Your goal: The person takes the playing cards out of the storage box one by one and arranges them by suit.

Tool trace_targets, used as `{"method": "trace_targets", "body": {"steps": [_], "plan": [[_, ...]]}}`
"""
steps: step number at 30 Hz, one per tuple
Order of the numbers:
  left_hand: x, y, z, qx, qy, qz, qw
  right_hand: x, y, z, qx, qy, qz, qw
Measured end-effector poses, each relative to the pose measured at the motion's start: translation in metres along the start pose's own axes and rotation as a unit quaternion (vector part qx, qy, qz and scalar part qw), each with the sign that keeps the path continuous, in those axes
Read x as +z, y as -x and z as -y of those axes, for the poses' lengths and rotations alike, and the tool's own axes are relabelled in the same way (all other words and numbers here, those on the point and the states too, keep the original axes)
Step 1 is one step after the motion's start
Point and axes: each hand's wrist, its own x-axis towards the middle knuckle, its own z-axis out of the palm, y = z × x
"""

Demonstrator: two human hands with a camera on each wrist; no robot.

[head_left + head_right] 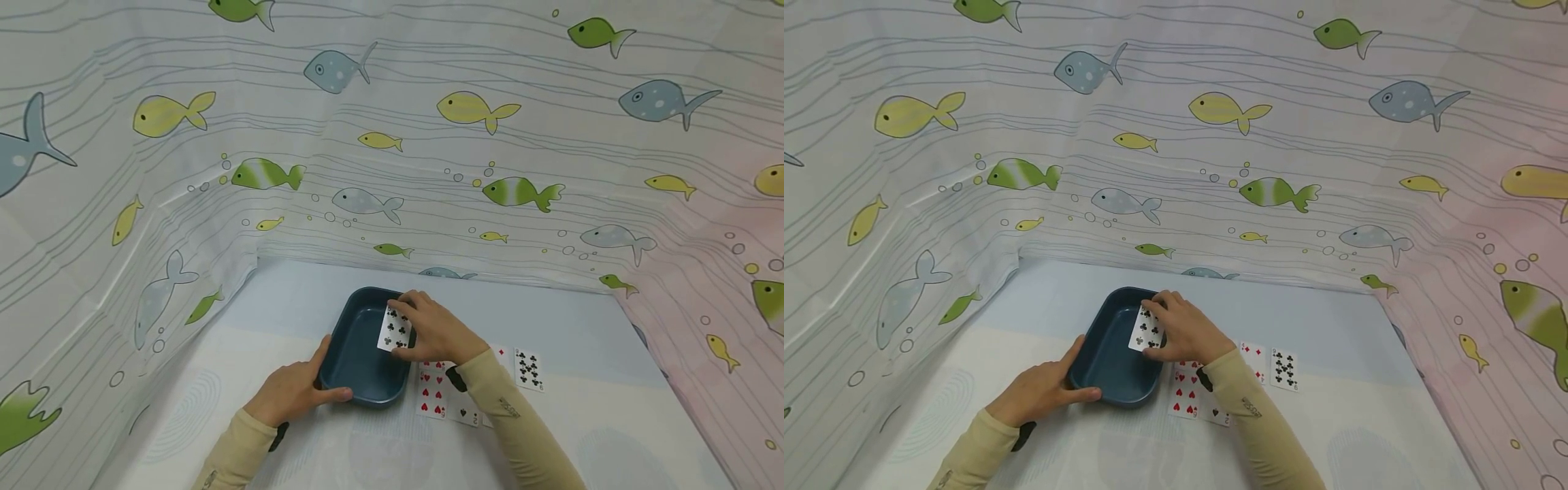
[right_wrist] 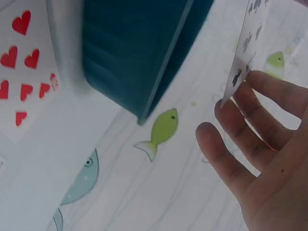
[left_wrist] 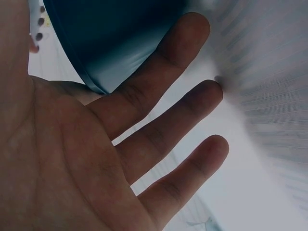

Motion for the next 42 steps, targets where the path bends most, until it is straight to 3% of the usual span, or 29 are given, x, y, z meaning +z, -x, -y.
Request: {"method": "trace_targets", "body": {"steps": [14, 27, 42], "plan": [[0.001, 0.001, 0.004, 0.033, -0.005, -0.026, 0.9991, -0.031, 0.034, -0.011, 0.04, -0.022, 0.001, 0.9989], [0.003, 0.002, 0.007, 0.045, -0.004, -0.031, 0.9985, -0.029, 0.075, -0.032, 0.065, -0.009, 0.012, 0.9978], [0.002, 0.002, 0.004, 0.039, -0.007, -0.028, 0.9988, -0.023, 0.141, -0.06, 0.114, 0.011, 0.024, 0.9931]]}}
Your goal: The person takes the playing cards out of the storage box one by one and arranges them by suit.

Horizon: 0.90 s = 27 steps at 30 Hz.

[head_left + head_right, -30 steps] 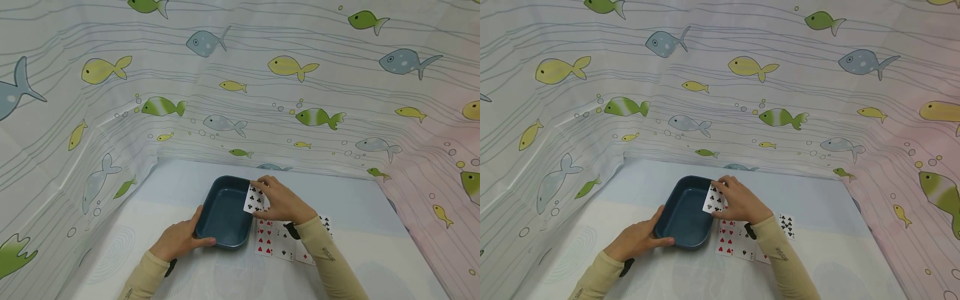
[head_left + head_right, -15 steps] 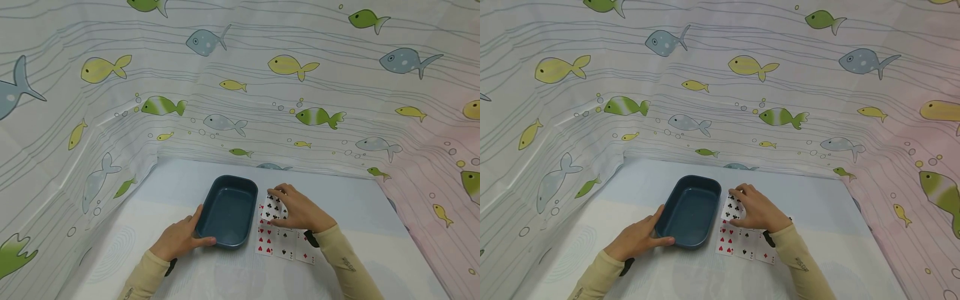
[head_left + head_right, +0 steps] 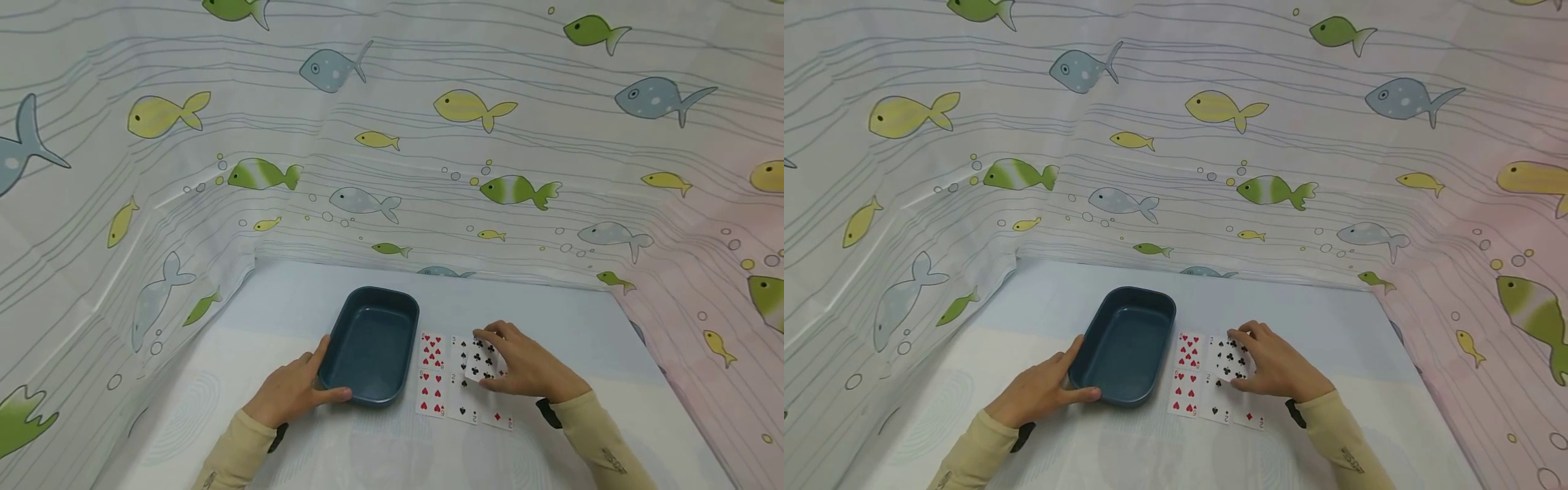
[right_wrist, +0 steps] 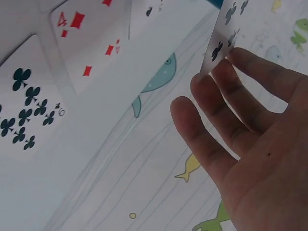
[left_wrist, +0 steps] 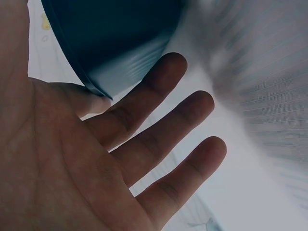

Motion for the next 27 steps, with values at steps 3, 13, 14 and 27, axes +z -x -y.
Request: {"method": "trace_targets", "body": {"steps": [3, 13, 14, 27], "plan": [[0.0, 0.0, 0.0, -0.001, -0.001, 0.0, 1.0, 0.003, 0.009, -0.004, 0.01, -0.001, 0.003, 0.9999], [0.0, 0.001, -0.002, -0.002, 0.004, -0.001, 1.0, 0.006, 0.039, -0.018, 0.024, 0.01, -0.003, 0.9997], [0.0, 0.001, -0.002, -0.003, 0.006, 0.0, 1.0, 0.007, 0.043, -0.019, 0.024, 0.009, -0.007, 0.9996], [0.0, 0.001, -0.002, -0.006, 0.004, 0.001, 1.0, 0.015, 0.077, -0.028, 0.051, 0.015, -0.004, 0.9986]]}}
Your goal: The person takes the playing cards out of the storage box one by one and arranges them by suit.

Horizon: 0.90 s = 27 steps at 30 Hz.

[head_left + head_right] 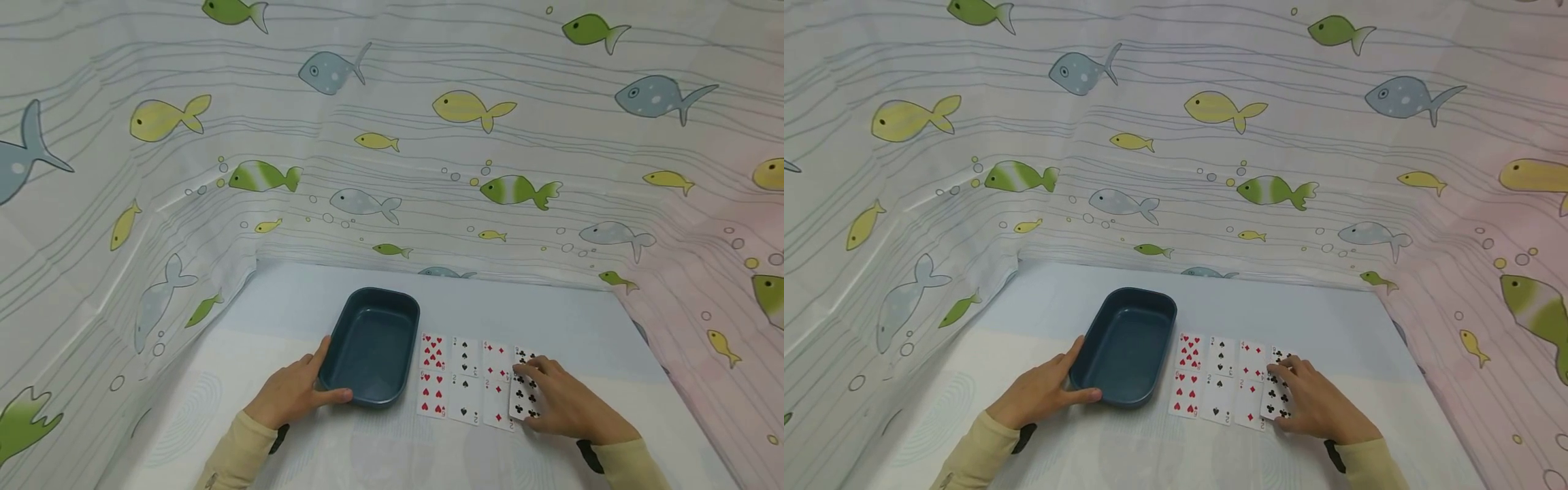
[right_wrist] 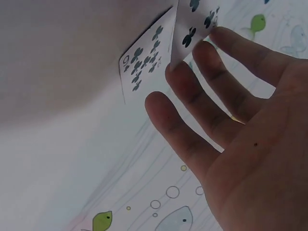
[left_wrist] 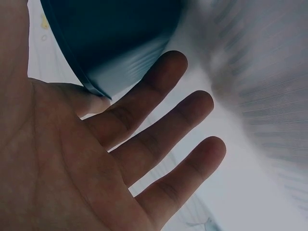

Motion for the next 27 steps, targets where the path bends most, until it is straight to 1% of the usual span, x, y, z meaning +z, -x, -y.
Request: {"method": "trace_targets", "body": {"steps": [2, 8, 16, 21, 22, 24, 26, 27], "plan": [[-0.001, 0.0, 0.0, 0.002, -0.001, -0.002, 1.0, 0.0, 0.004, -0.001, 0.006, 0.006, 0.011, 0.9999], [-0.001, 0.0, -0.001, 0.003, 0.0, -0.002, 1.0, 0.0, 0.011, -0.003, 0.026, 0.002, 0.043, 0.9987], [0.0, -0.002, -0.001, 0.003, -0.003, -0.002, 1.0, 0.005, 0.017, -0.004, 0.021, -0.006, 0.059, 0.998], [0.001, -0.002, -0.001, 0.008, -0.007, -0.006, 0.9999, 0.004, 0.018, -0.003, 0.02, 0.001, 0.055, 0.9983], [0.001, -0.002, 0.0, 0.01, -0.011, -0.01, 0.9998, 0.003, 0.017, -0.003, 0.022, -0.003, 0.054, 0.9983], [0.002, -0.003, 0.0, 0.019, -0.023, -0.02, 0.9993, 0.001, 0.015, -0.002, 0.038, -0.013, 0.053, 0.9978], [0.003, -0.003, 0.0, 0.033, -0.038, -0.04, 0.998, -0.002, 0.011, -0.004, 0.058, -0.023, 0.046, 0.997], [0.003, -0.004, 0.0, 0.042, -0.044, -0.056, 0.9966, -0.003, 0.009, -0.006, 0.067, -0.028, 0.038, 0.9966]]}}
